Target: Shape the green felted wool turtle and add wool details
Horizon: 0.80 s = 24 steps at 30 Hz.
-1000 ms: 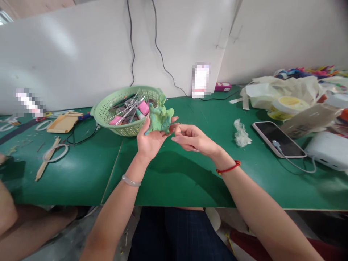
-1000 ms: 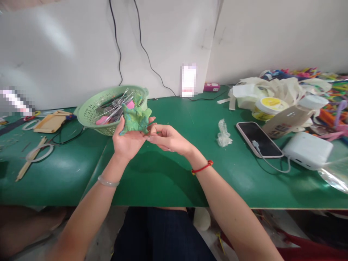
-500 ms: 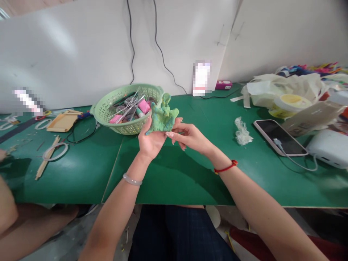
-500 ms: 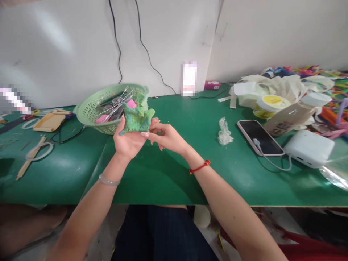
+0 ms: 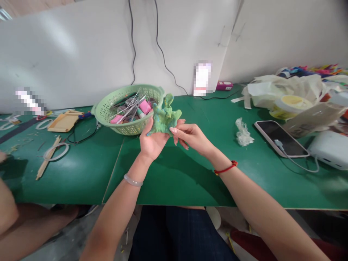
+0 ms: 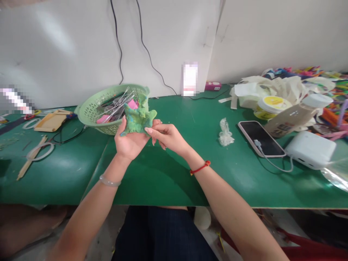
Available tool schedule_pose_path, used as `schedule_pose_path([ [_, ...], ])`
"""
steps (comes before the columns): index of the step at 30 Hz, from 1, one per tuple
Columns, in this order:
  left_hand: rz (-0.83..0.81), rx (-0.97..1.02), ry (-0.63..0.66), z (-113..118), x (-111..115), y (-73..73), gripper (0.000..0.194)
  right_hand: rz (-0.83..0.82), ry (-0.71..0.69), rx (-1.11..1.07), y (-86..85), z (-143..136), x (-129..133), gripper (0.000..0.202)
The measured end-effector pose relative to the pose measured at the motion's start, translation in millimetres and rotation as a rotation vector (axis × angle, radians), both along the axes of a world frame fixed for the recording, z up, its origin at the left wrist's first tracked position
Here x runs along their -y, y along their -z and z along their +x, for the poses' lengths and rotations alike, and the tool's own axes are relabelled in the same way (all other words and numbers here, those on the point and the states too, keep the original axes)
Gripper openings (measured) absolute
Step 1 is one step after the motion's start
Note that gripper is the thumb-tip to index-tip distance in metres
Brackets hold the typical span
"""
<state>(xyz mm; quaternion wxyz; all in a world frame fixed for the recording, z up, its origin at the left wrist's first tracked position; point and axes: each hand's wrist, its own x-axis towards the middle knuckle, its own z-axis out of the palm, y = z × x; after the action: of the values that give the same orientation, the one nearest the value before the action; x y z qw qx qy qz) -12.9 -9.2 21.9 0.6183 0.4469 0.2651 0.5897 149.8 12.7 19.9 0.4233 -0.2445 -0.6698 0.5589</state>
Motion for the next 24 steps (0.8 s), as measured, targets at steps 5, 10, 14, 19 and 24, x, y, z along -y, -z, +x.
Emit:
schedule_pose_path([
  [5,0.01,0.018,0.002,1.5,0.3,1.4,0.054,-0.018,0.024,-0.035,1.3,-0.9,0.6,0.055],
  [10,0.001,0.0,-0.005,2.2,0.4,2.1,0.055,-0.027,0.043,-0.037,1.7,-1.4,0.4,0.057],
  [14,0.017,0.002,-0.001,2.6,-1.4,3.8,0.056,-0.039,0.084,-0.007,1.8,-1.9,-0.4,0.057],
  [19,0.101,-0.088,-0.222,2.0,-4.9,7.0,0.049,-0.076,0.234,-0.068,-2.3,2.0,-1.3,0.052],
  [24,0.27,-0.389,-0.544,-0.6,-2.9,5.0,0.048,-0.126,0.134,-0.178,-8.5,4.8,1.8,0.049],
])
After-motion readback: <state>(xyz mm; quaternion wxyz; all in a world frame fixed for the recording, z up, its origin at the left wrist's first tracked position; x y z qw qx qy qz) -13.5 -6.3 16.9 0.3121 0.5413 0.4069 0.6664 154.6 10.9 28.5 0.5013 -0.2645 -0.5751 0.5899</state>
